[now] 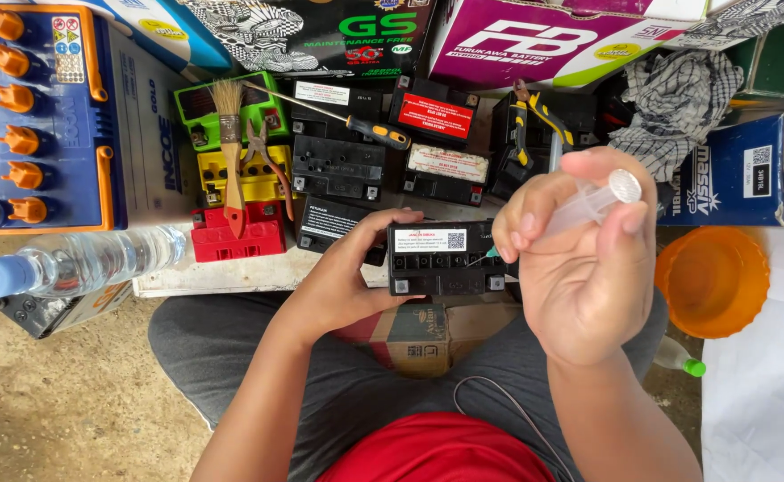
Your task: Maintaining batteries by filling them with liquid using a syringe and cleaning them with a brush.
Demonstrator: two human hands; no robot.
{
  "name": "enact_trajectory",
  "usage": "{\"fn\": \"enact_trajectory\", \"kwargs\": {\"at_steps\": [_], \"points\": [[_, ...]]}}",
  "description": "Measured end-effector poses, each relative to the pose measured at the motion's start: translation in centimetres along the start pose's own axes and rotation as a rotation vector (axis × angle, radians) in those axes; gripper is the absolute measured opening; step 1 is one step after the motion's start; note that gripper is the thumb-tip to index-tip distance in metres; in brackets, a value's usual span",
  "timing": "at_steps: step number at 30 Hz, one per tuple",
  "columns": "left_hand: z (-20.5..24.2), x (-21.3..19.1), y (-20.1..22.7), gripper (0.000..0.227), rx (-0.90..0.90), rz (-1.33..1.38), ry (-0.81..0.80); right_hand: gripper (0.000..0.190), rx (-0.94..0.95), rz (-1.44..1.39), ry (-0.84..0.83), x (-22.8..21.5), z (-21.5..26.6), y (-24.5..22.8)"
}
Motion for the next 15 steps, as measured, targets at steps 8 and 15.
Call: {"fn": "enact_trajectory", "kwargs": {"at_steps": [8,15], "points": [[0.1,-0.1,-0.2,0.078,0.017,-0.007,0.005,0.044,0.081,0.018,-0.063,0.8,-1.1,1.3],[0.1,-0.1,-0.2,0.079,0.015,-0.011,0.005,0.036,0.078,0.021,-0.087,1.1,-1.1,1.1]]}}
Point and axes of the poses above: each hand's wrist, its own z-axis away from the middle knuckle, its own x-axis out of the palm, y = z × x, the point moved 10 cm from there along -z, towards the middle knuckle, and after that the axes turned 12 degrees about x, right-handed, at the moved point
